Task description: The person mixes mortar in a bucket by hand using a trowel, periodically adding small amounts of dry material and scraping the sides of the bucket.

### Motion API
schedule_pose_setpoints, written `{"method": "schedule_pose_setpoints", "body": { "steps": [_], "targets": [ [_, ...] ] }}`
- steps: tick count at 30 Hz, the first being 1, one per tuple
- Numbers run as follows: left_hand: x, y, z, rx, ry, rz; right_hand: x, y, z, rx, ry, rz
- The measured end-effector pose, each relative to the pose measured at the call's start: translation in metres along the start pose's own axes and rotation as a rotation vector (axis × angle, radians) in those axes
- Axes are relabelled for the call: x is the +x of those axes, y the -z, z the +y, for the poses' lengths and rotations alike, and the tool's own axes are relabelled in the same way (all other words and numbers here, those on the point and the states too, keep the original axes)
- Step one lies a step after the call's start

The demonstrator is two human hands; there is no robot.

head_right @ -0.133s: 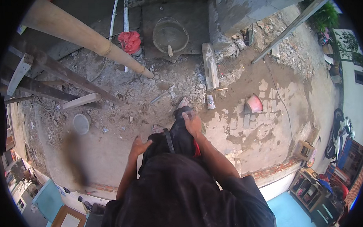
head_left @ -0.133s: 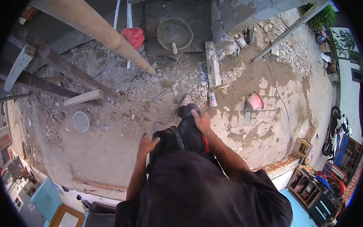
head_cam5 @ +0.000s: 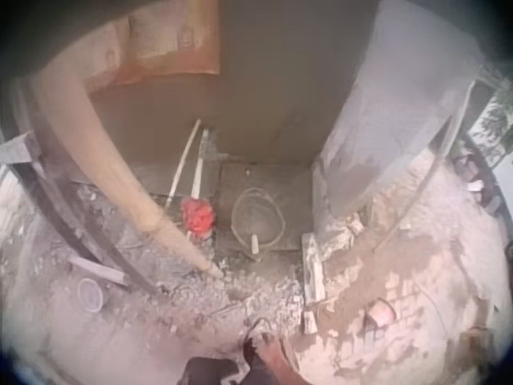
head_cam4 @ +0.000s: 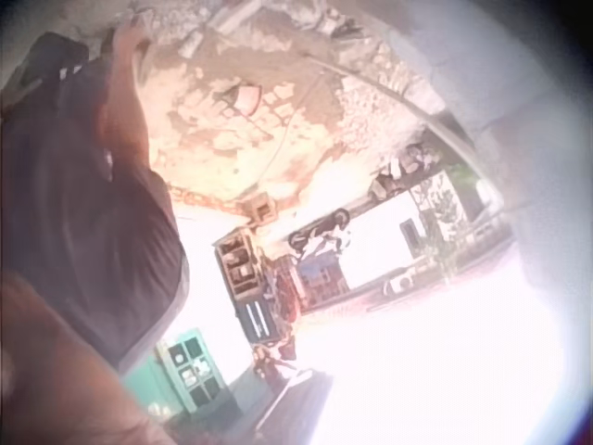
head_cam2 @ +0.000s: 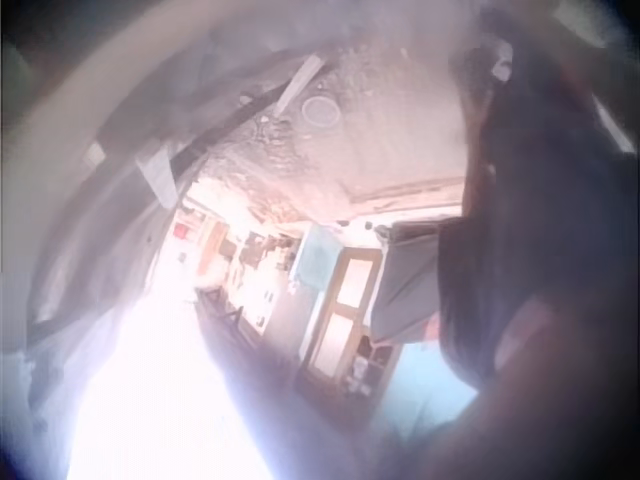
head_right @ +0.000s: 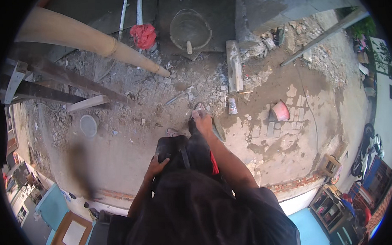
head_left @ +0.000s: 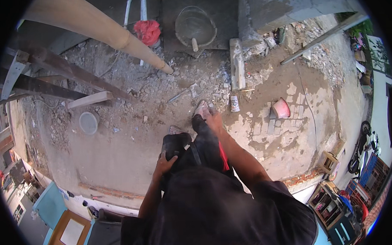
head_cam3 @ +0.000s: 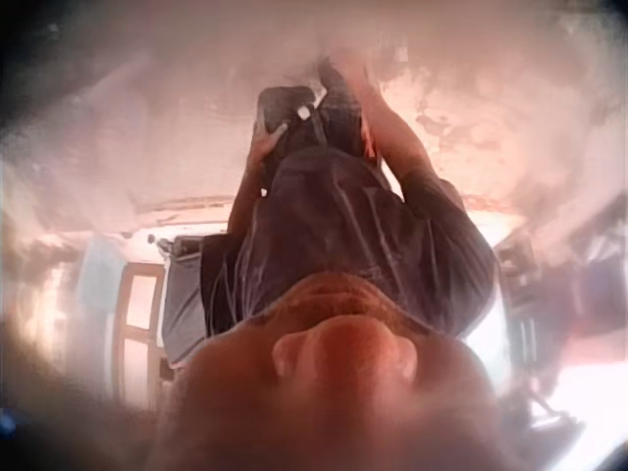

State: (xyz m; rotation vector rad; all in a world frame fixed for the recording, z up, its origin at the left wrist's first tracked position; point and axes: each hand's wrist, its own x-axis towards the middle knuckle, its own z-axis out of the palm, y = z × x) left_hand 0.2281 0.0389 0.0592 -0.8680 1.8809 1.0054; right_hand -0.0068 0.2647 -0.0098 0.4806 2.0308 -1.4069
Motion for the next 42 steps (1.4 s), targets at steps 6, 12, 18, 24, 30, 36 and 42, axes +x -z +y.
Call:
{"method": "schedule_pose_setpoints", "body": {
  "steps": [6, 12, 18, 24, 30, 36, 42],
  "targets": [
    [0.053, -0.058, 0.004, -0.035, 0.043, 0.327, 0.095, -0.059, 0.135, 0.351, -0.462, -0.239],
    [0.151, -0.054, 0.063, 0.221, 0.151, 0.384, 0.298, -0.161, 0.297, 0.682, -0.372, -0.174],
    [0.185, -0.051, 0.086, 0.329, 0.092, 0.483, 0.425, -0.268, 0.357, -0.003, -0.426, 0.332],
    [0.19, -0.051, 0.084, 0.338, 0.078, 0.439, 0.403, -0.25, 0.33, -0.075, -0.388, 0.295],
    [0.174, -0.046, 0.108, 0.315, 0.049, 0.29, 0.34, -0.158, 0.24, 0.785, -0.566, 0.535],
    [0.194, -0.059, 0.047, 0.066, 0.06, 0.222, 0.194, 0.041, 0.028, 0.416, -0.262, 0.203],
    [0.216, -0.038, 0.08, 0.074, -0.008, 0.225, 0.137, 0.214, -0.098, -0.144, 0.239, 0.471]
  ]
}}
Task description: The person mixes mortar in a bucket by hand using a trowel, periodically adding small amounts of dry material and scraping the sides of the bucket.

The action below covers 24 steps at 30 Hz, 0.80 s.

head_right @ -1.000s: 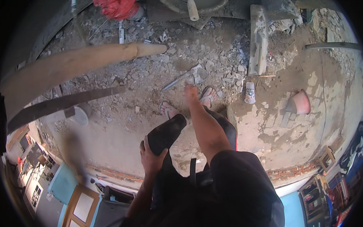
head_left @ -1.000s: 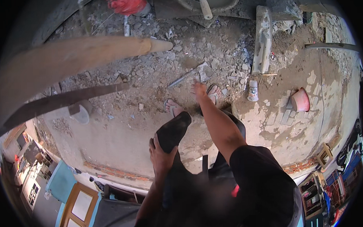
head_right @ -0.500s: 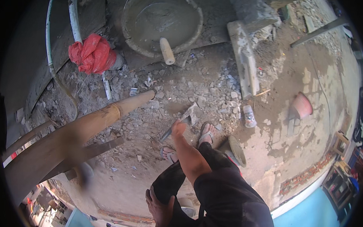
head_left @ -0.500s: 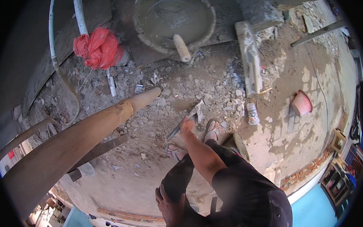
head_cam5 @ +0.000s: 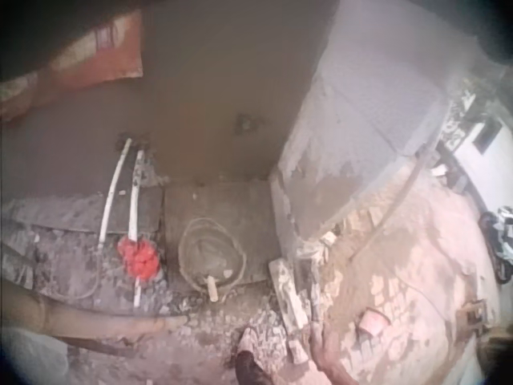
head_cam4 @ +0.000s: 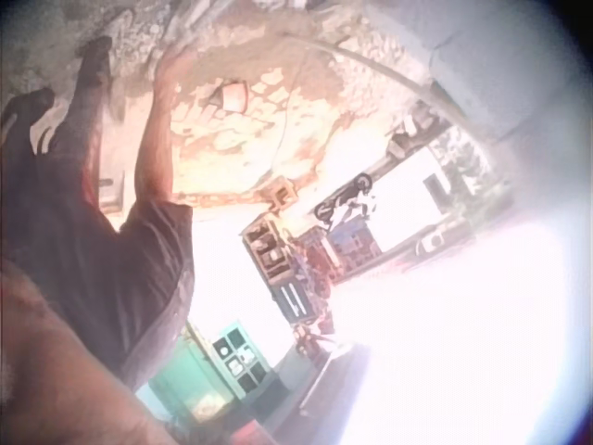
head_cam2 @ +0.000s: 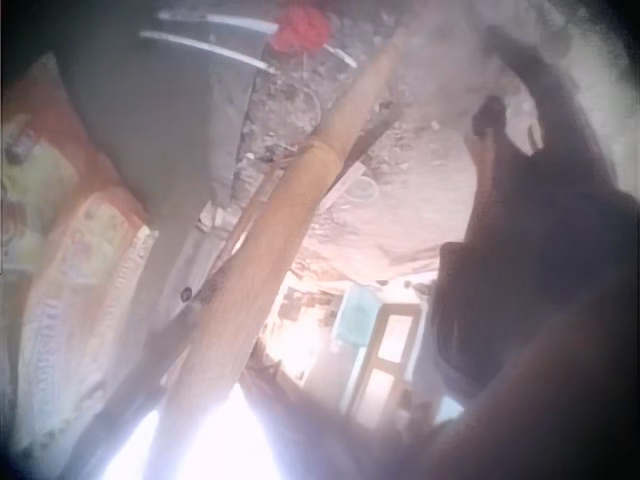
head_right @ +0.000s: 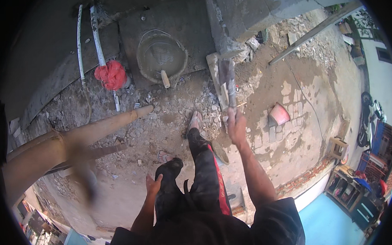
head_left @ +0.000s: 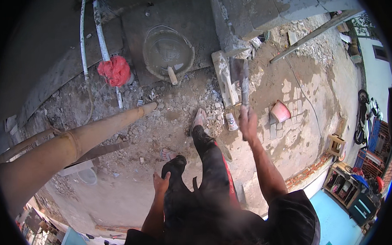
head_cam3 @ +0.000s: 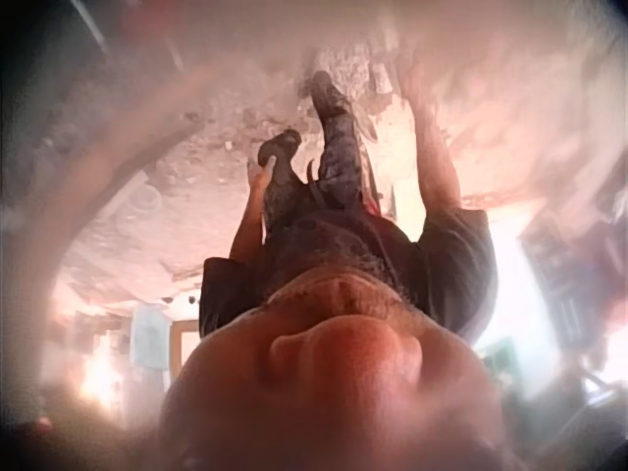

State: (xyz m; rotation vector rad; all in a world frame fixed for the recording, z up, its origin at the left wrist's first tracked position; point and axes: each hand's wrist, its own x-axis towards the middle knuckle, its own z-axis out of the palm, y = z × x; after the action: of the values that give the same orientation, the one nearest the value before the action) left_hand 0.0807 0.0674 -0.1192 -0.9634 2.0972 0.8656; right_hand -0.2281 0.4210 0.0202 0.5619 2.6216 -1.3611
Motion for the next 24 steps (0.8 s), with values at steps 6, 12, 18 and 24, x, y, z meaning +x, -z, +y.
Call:
{"method": "schedule_pose_setpoints", "body": {
  "steps": [6, 12, 18, 24],
  "targets": [
    [-0.009, 0.014, 0.106, 0.142, -0.043, 0.055, 0.142, 0.023, -0.121, 0.011, 0.46, 0.257],
    [0.029, 0.029, 0.194, 0.312, -0.195, 0.219, 0.279, 0.004, -0.119, -0.082, 0.828, 0.555],
    [0.048, -0.003, 0.235, 0.285, -0.172, 0.206, 0.348, -0.062, 0.043, -0.567, 0.094, 0.269],
    [0.063, 0.0, 0.244, 0.311, -0.145, 0.153, 0.304, -0.028, -0.101, -0.204, 0.497, 0.474]
  ]
}}
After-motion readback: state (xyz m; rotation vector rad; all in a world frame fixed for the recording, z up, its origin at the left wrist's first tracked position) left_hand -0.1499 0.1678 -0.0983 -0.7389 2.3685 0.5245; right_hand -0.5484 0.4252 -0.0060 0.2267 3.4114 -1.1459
